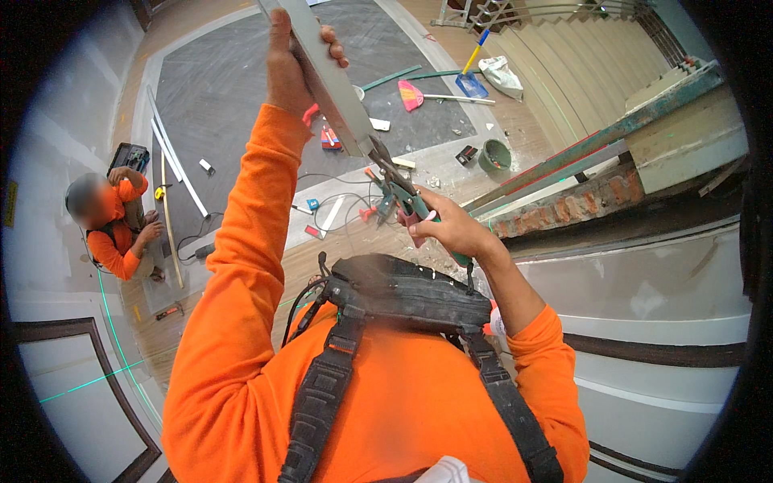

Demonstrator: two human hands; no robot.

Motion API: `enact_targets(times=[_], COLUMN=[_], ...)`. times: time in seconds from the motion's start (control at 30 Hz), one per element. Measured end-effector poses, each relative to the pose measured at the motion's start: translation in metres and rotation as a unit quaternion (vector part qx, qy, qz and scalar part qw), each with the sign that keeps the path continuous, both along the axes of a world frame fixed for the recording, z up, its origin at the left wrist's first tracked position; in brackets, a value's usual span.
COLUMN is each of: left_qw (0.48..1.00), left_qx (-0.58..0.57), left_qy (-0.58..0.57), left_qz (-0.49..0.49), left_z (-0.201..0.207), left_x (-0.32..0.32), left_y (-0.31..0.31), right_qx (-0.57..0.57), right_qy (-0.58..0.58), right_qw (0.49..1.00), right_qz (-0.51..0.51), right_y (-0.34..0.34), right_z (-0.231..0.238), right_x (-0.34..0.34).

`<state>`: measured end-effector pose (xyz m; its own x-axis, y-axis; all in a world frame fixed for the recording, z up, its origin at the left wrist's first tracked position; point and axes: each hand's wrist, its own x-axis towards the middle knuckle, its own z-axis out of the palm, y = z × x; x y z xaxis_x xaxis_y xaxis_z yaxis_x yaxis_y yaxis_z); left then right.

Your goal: The person uses tin snips to cut a white metal profile into smaller sections. They repeatedly measure the profile against a wall corner, cut it, and then test the fit of the cut piece against the wall.

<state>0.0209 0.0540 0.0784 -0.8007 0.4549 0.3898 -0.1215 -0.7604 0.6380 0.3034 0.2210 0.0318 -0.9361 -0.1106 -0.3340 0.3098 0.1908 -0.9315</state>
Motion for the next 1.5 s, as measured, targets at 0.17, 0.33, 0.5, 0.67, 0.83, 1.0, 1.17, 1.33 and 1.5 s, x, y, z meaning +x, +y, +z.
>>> enact_targets(times=[0.17,0.33,0.5,0.67,0.83,1.0,1.17,1.33,1.5], left_qw=[1.0,0.998,0.989,0.928,0.903,0.99,0.993,0.937,0.966], left_qx=[0.009,0.03,-0.088,-0.216,-0.206,-0.072,-0.059,-0.236,-0.223], left_qy=[0.004,0.0,0.108,0.299,0.376,0.104,0.039,0.225,0.12], left_qz=[-0.014,-0.057,-0.04,-0.06,-0.022,-0.061,-0.092,-0.127,-0.053], left_z=[0.002,0.0,0.013,0.034,0.032,0.011,0.0,-0.012,-0.004], left_x=[0.002,-0.004,0.013,0.058,0.076,0.034,0.021,0.018,0.008], left_y=[0.0,0.001,0.011,0.025,0.03,0.023,0.016,0.015,0.019], right_qx=[0.049,0.076,0.206,0.298,0.319,0.173,-0.066,0.084,0.199], right_qy=[0.044,0.016,0.01,-0.081,-0.173,-0.087,-0.095,-0.132,-0.087], right_qw=[0.998,0.997,0.978,0.948,0.924,0.974,0.991,0.975,0.975], right_qz=[-0.013,-0.014,0.014,0.071,0.124,0.12,0.069,0.156,0.049], right_y=[-0.007,-0.005,-0.002,0.001,0.003,0.033,0.026,0.029,0.026], right_z=[0.007,0.009,0.012,0.063,0.102,0.045,-0.013,-0.029,-0.051], right_x=[-0.002,-0.002,-0.005,-0.028,-0.045,-0.034,-0.011,-0.018,0.005])
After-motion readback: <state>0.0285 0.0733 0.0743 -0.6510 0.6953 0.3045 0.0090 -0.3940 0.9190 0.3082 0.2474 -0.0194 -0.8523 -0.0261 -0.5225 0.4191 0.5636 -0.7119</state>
